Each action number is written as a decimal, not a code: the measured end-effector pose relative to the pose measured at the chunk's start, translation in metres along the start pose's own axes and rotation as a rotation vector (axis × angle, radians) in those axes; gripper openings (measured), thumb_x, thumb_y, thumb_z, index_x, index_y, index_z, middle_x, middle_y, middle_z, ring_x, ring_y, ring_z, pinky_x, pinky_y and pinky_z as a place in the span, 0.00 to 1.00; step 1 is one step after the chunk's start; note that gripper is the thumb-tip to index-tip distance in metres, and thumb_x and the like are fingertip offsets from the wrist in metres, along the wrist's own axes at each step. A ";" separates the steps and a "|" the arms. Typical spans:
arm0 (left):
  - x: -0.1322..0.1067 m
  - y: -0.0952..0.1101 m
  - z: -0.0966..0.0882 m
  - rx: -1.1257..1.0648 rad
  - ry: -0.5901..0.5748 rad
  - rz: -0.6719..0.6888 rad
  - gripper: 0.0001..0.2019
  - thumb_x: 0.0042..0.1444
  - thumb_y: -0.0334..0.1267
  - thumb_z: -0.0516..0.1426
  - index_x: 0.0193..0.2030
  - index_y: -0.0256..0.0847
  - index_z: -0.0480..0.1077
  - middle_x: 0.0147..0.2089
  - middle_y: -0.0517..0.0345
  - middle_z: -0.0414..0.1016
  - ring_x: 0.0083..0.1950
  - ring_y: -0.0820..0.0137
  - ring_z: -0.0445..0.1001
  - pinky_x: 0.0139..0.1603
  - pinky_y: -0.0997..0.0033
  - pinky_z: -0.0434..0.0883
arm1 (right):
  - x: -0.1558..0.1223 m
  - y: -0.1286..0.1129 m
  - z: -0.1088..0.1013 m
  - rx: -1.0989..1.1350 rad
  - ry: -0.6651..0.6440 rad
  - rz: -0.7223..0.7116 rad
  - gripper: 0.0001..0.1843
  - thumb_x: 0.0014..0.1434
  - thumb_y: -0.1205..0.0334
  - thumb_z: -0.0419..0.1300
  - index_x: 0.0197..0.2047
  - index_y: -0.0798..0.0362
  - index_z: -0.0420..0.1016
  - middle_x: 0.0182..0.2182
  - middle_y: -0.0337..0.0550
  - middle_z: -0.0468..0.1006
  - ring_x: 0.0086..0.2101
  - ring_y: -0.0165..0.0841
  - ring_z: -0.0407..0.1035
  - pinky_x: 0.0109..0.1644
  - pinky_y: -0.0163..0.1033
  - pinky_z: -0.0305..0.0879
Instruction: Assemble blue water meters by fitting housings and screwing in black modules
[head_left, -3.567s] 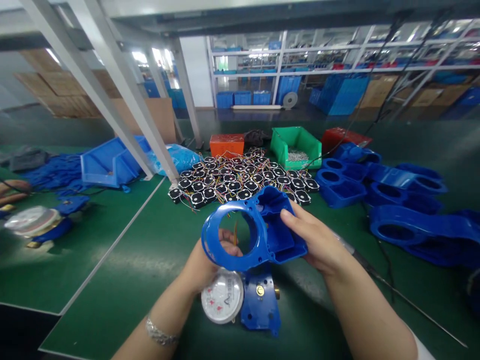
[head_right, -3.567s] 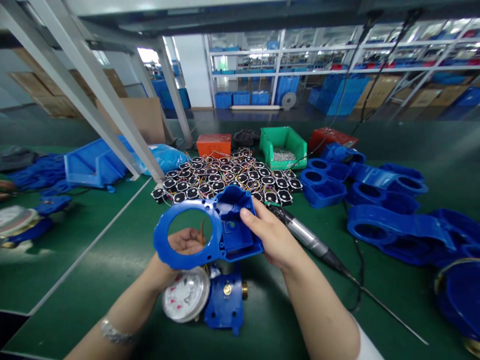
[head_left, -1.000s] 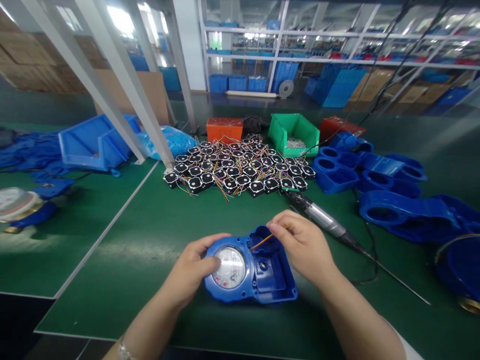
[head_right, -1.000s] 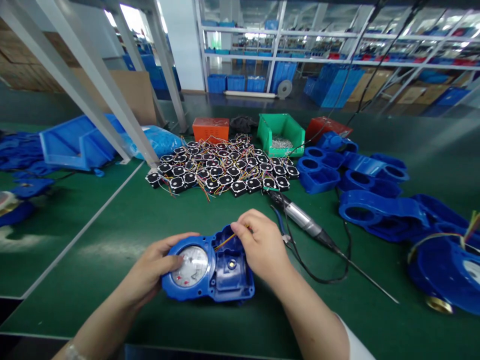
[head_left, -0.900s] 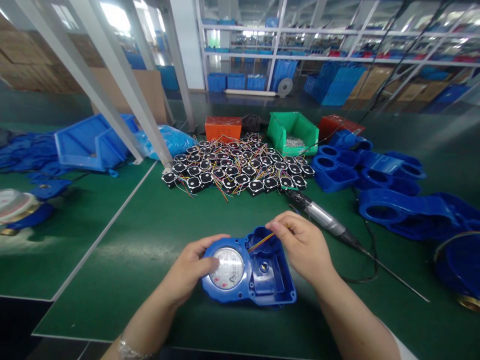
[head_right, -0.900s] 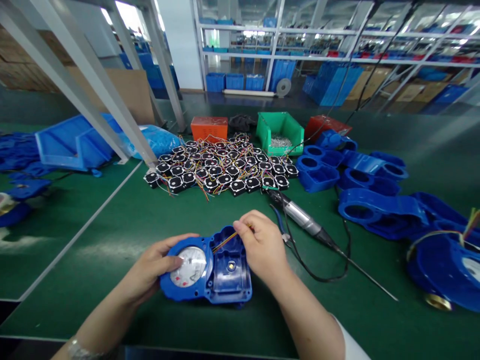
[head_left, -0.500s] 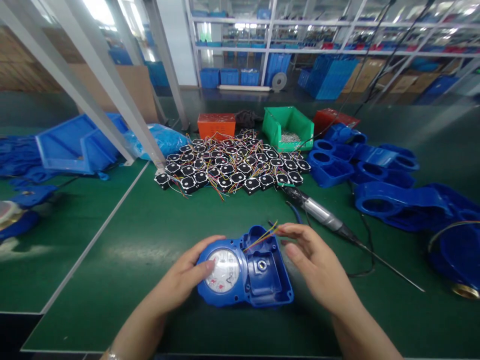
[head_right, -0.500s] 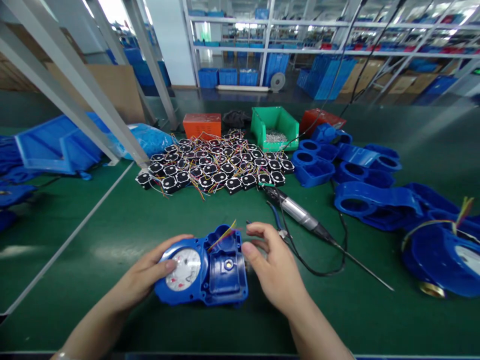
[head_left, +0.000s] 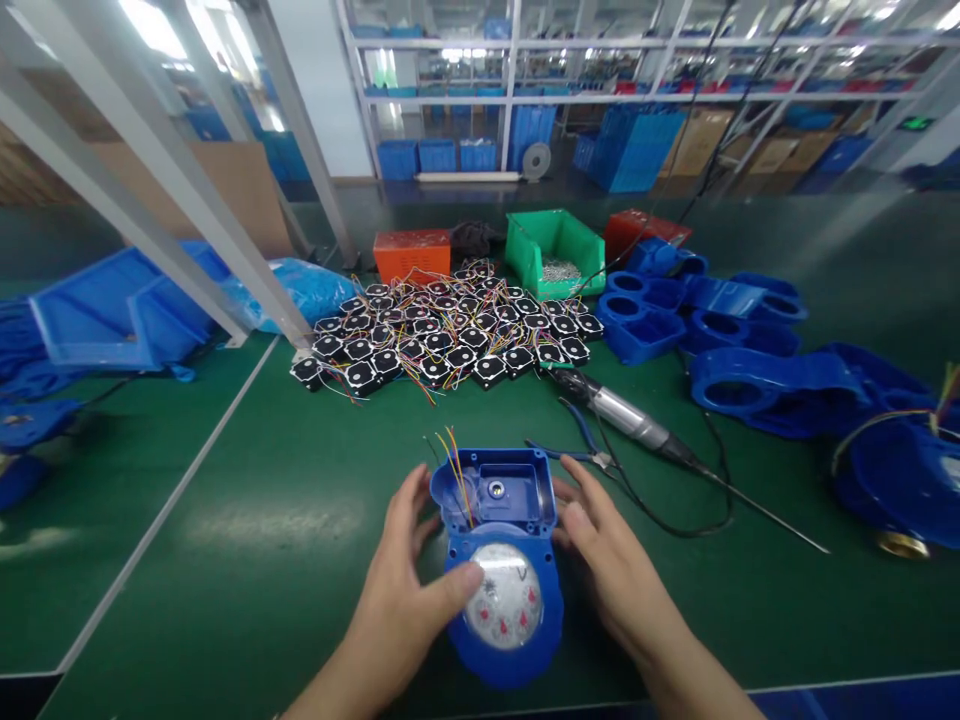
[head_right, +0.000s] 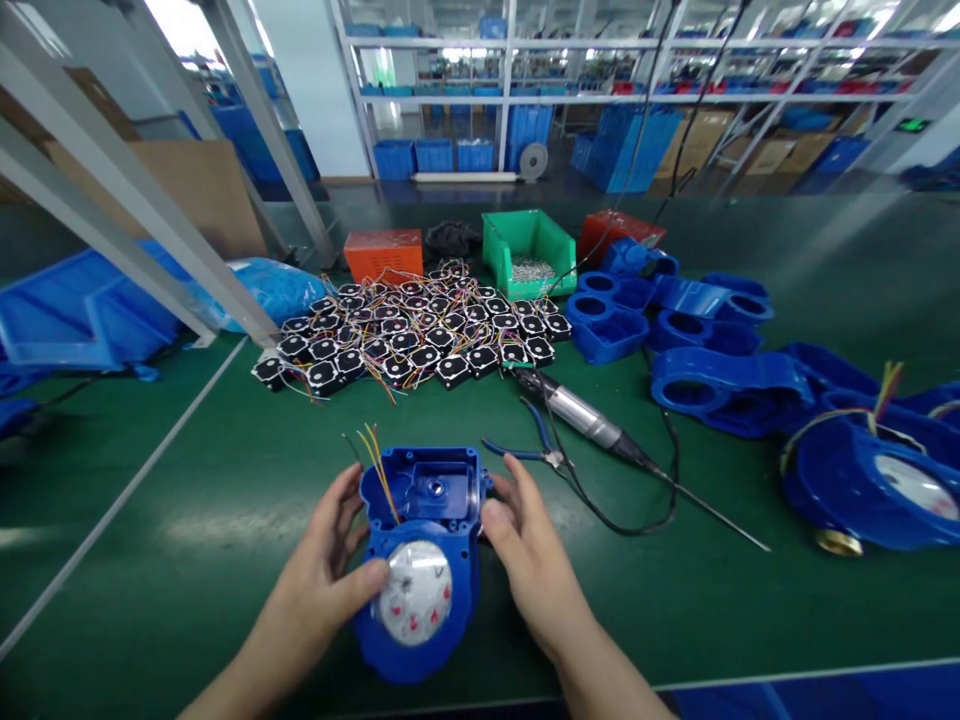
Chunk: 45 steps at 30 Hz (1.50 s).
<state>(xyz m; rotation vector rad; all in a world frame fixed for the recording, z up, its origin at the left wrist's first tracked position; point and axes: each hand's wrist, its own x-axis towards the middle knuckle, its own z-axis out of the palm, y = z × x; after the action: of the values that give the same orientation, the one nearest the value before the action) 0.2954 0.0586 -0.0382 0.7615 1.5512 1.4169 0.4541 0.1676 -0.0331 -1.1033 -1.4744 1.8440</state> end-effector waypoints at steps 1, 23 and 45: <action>0.009 0.004 -0.001 0.001 -0.010 0.037 0.45 0.42 0.47 0.60 0.62 0.40 0.38 0.64 0.43 0.42 0.63 0.53 0.46 0.60 0.55 0.52 | 0.000 -0.001 0.003 0.044 0.014 0.017 0.42 0.54 0.39 0.55 0.62 0.52 0.42 0.54 0.52 0.53 0.54 0.40 0.50 0.56 0.46 0.52; 0.013 0.018 0.012 0.099 0.063 -0.055 0.41 0.38 0.43 0.63 0.57 0.43 0.46 0.54 0.48 0.61 0.50 0.56 0.66 0.51 0.58 0.64 | -0.005 -0.009 0.029 0.448 -0.091 0.120 0.42 0.49 0.50 0.63 0.61 0.50 0.44 0.52 0.50 0.57 0.49 0.42 0.58 0.48 0.43 0.61; 0.013 0.017 0.005 0.116 0.057 -0.060 0.39 0.39 0.45 0.62 0.55 0.41 0.48 0.49 0.48 0.64 0.48 0.57 0.66 0.49 0.58 0.64 | -0.001 -0.004 0.031 0.520 -0.123 0.128 0.41 0.48 0.54 0.64 0.60 0.51 0.47 0.52 0.51 0.57 0.48 0.44 0.59 0.50 0.45 0.60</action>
<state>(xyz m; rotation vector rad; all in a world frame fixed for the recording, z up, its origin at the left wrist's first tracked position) 0.2926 0.0755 -0.0236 0.7421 1.6986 1.3239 0.4278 0.1510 -0.0270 -0.8521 -0.9109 2.2437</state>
